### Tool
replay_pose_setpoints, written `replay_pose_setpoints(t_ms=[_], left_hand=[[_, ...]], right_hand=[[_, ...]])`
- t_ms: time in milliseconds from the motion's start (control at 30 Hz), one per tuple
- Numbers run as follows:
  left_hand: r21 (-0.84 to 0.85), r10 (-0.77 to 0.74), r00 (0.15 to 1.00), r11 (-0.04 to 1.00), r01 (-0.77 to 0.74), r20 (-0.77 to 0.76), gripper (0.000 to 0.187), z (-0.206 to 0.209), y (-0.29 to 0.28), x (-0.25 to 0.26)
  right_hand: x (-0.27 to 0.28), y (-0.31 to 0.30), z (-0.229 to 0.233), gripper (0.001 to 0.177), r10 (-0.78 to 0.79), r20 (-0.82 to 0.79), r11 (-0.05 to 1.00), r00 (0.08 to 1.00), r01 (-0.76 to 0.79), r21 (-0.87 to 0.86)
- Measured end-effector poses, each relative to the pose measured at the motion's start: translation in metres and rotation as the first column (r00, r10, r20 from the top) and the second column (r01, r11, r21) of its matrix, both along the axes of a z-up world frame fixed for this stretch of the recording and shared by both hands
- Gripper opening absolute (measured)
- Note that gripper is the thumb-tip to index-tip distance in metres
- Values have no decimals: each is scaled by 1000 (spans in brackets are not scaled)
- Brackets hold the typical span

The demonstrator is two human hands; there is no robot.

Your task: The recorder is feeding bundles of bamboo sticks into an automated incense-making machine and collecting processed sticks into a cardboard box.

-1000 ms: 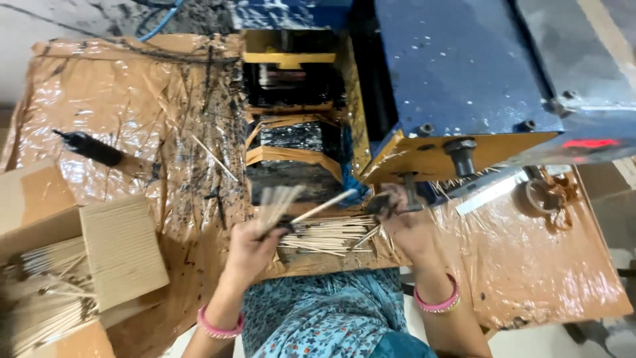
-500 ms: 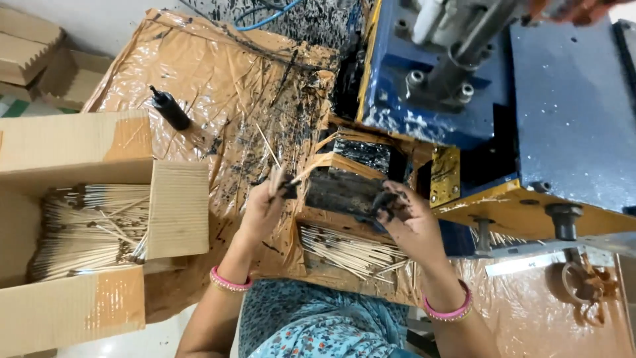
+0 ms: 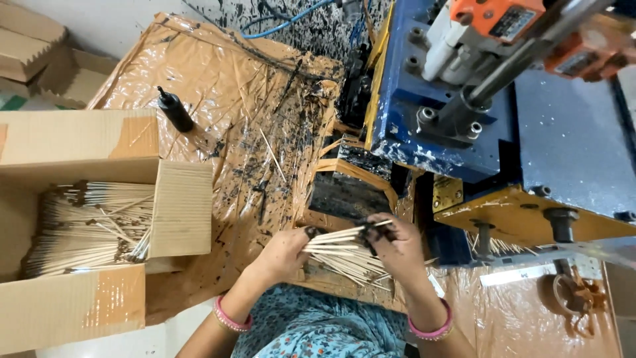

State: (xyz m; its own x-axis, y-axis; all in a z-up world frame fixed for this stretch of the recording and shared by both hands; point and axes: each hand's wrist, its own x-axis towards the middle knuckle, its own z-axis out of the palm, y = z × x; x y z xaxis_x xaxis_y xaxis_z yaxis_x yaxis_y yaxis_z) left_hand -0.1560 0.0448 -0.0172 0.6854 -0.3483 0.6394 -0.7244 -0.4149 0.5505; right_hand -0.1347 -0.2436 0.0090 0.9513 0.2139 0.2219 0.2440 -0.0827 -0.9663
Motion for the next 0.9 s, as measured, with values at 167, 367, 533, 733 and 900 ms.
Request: replay_pose_setpoints(t_ms=[167, 367, 533, 733, 900], left_hand=[[-138, -91, 913, 990, 39, -397, 5, 27, 23, 39], [-472, -140, 693, 823, -316, -707, 13, 42, 17, 125], [-600, -271, 638, 704, -379, -721, 15, 27, -2, 169], [-759, -521, 562, 535, -371, -642, 11, 8, -18, 177], [-795, -558, 570, 478, -374, -604, 11, -1, -16, 171]], right_hand=[[27, -22, 22, 19, -41, 127, 999, 991, 42, -12], [106, -19, 23, 29, 162, 723, 855, 672, 271, -443], [110, -33, -29, 41, 14, 732, 537, 681, 612, -581], [76, -22, -7, 51, -261, 226, 794, 938, 342, -502], [83, -21, -36, 43, -218, 599, 847, 770, 454, -276]])
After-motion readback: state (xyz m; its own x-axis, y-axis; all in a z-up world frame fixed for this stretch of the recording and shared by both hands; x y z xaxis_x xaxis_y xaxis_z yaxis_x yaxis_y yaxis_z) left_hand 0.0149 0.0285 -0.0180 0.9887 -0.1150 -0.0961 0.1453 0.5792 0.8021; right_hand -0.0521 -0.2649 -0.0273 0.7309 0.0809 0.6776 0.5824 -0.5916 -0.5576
